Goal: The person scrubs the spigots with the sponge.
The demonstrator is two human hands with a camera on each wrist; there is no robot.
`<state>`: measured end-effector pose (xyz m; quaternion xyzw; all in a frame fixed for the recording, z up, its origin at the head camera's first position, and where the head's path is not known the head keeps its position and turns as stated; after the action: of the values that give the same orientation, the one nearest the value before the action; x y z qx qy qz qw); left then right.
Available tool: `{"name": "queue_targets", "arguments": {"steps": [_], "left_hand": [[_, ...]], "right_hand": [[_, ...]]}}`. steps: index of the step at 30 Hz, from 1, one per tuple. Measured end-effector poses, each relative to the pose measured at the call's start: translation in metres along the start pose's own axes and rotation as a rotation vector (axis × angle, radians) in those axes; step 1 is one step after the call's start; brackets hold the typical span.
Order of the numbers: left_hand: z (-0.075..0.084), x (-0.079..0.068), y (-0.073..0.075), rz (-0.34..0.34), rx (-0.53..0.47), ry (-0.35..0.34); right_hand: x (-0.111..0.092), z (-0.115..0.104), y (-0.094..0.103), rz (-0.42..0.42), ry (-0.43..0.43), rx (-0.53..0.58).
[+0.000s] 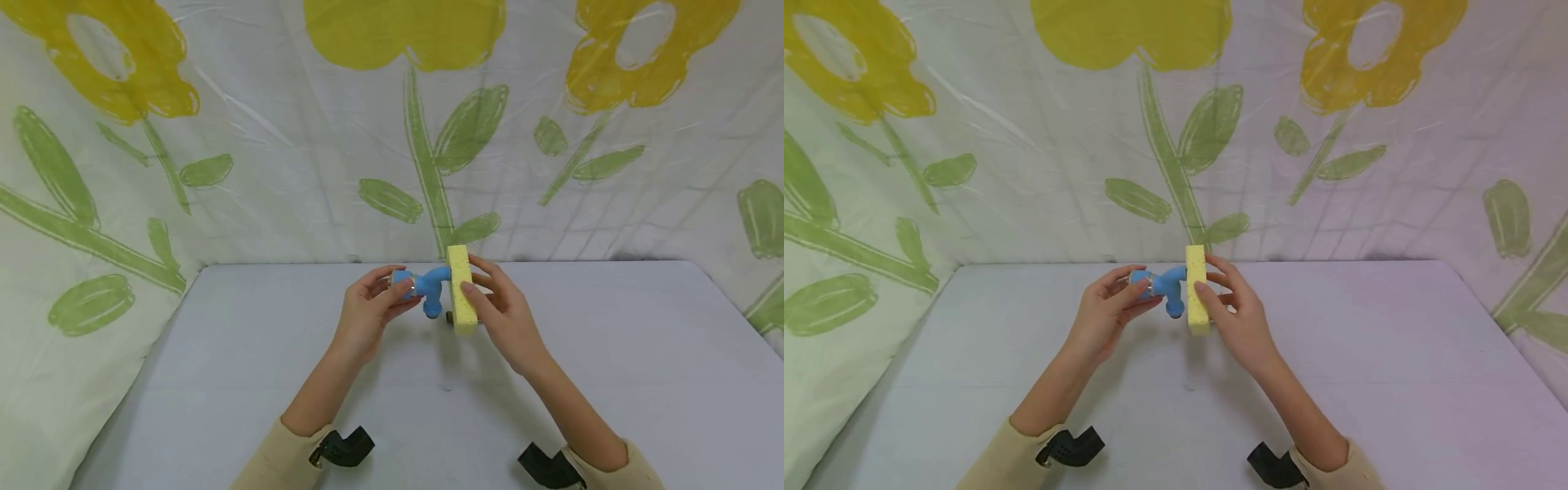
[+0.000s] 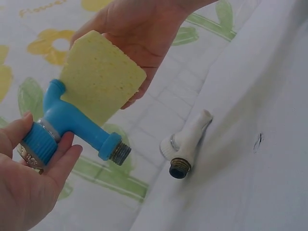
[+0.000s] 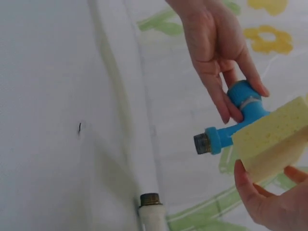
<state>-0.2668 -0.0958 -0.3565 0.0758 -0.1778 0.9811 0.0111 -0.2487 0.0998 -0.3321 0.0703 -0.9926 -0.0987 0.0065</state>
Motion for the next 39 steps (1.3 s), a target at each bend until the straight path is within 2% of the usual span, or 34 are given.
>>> {"name": "queue_targets", "arguments": {"steps": [5,10,16,23,31,39], "left_hand": [[0.002,0.001,0.004,0.022,-0.055,0.007],[0.004,0.002,0.01,0.05,-0.106,0.01],[0.005,0.003,0.012,0.055,-0.141,0.027],[0.001,0.002,0.006,-0.014,-0.161,0.063],[0.0,0.001,0.004,-0.032,-0.162,0.078],[0.004,-0.001,0.003,-0.015,-0.171,0.068]], "right_hand": [[-0.002,0.001,-0.005,-0.021,0.003,-0.082],[-0.004,-0.002,-0.016,-0.078,0.047,-0.149],[-0.008,-0.009,-0.018,-0.087,0.141,-0.148],[-0.012,-0.021,-0.014,-0.051,0.312,-0.146],[-0.009,-0.018,-0.011,-0.049,0.312,-0.145],[-0.012,-0.024,-0.012,-0.073,0.374,-0.112]]}}
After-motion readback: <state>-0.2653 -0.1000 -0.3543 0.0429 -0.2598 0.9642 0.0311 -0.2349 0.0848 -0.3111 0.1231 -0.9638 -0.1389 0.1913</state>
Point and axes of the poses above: each hand's wrist, its own x-axis towards the middle knuckle, its own y-axis out of the back of the hand, z = x × y, the point moved 10 cm from there along x, towards the middle knuckle, and after that the axes turned 10 degrees about -y, right-handed, at the moved point
